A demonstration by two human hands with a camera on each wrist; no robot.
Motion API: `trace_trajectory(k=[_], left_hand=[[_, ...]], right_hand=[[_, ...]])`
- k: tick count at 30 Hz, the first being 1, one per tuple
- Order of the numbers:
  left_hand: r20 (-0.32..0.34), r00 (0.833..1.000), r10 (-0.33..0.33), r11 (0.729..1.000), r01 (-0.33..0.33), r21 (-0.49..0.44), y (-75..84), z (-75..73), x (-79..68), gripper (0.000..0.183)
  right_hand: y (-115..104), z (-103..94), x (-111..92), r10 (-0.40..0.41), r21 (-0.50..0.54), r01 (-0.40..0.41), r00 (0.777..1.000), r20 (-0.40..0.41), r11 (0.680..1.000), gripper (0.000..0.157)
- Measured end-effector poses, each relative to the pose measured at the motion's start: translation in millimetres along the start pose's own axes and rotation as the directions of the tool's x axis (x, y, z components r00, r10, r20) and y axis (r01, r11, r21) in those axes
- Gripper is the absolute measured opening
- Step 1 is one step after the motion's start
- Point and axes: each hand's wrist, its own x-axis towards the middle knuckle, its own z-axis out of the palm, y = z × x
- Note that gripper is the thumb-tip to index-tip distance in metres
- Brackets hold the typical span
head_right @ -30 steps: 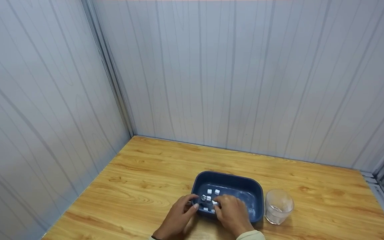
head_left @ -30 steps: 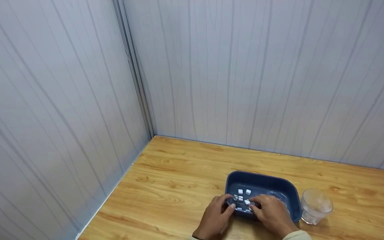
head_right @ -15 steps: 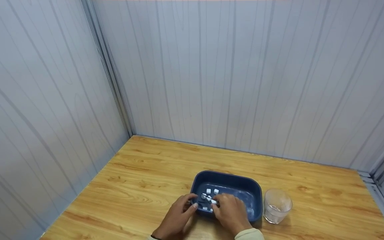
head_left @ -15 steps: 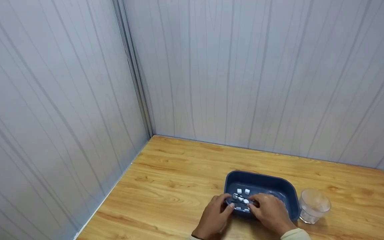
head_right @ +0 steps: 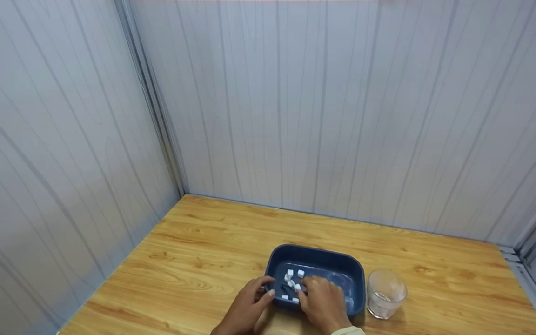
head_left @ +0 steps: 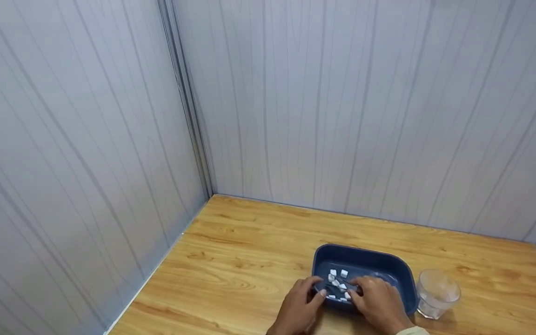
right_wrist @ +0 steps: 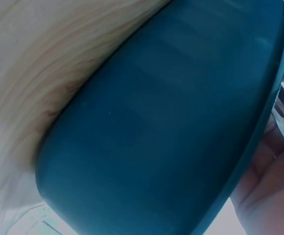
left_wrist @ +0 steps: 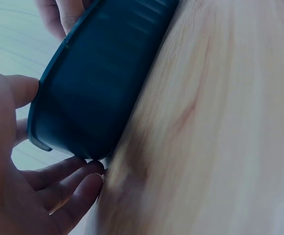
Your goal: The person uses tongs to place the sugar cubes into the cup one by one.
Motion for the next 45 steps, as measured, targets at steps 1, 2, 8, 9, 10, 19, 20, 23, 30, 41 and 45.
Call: trace_trajectory(k=[1,2,8,9,10,19,20,23,30,41,45], left_hand=[[-0.003,1.000,0.006,1.000,-0.006,-0.002,-0.8,0.3,-0.4,0.037],[-0.006,1.000,0.011,1.000,-0.011,0.001,-1.4,0.5,-0.8,0.037],[-0.014,0.999,0.029,1.000,-0.029,0.001,-0.1,-0.3,-0.1,0.040],[-0.011,1.000,0.025,1.000,-0.025,0.001,0.4,-0.4,0.0,0.039],[-0.008,1.000,0.020,1.000,-0.020,0.001,0.7,-0.5,0.0,0.039],[0.001,1.000,0.021,1.000,-0.021,0.009,3.5,-0.4,-1.3,0.040],[0.002,1.000,0.025,1.000,-0.025,0.009,3.6,-0.5,-1.6,0.040],[0.005,0.999,0.037,0.999,-0.037,0.008,3.7,-0.8,-2.4,0.041],[-0.002,0.999,0.042,0.999,-0.042,0.007,2.2,0.2,-3.2,0.039],[0.010,1.000,0.017,1.000,-0.017,0.018,1.2,0.8,-2.8,0.041],[0.000,1.000,0.018,1.000,-0.018,0.026,1.4,-0.6,-2.3,0.040]], right_hand=[[-0.2,0.4,-0.4,0.006,-0.002,-0.006,1.000,0.003,1.000,0.016],[-0.4,0.7,-0.7,0.009,-0.005,-0.009,1.000,0.004,1.000,0.016],[-0.7,1.4,-0.7,0.011,-0.005,-0.011,1.000,-0.015,1.000,0.016],[-0.6,1.3,-0.6,0.014,-0.004,-0.014,1.000,-0.015,1.000,0.017],[-0.4,1.1,-0.8,0.018,-0.007,-0.019,1.000,-0.017,1.000,0.017],[0.9,1.7,-3.1,0.044,-0.014,-0.045,0.999,-0.005,0.999,0.017],[0.9,2.1,-3.5,0.045,-0.011,-0.045,0.999,-0.002,0.999,0.017],[1.1,3.3,-4.7,0.043,-0.002,-0.043,0.999,-0.001,0.999,0.017],[0.5,4.6,-5.8,0.040,0.010,-0.040,0.999,-0.018,0.999,0.015],[0.9,2.5,-5.5,0.069,0.017,-0.069,0.998,0.007,0.997,0.017],[-0.5,3.0,-3.3,0.076,0.008,-0.076,0.997,0.029,0.997,0.016]])
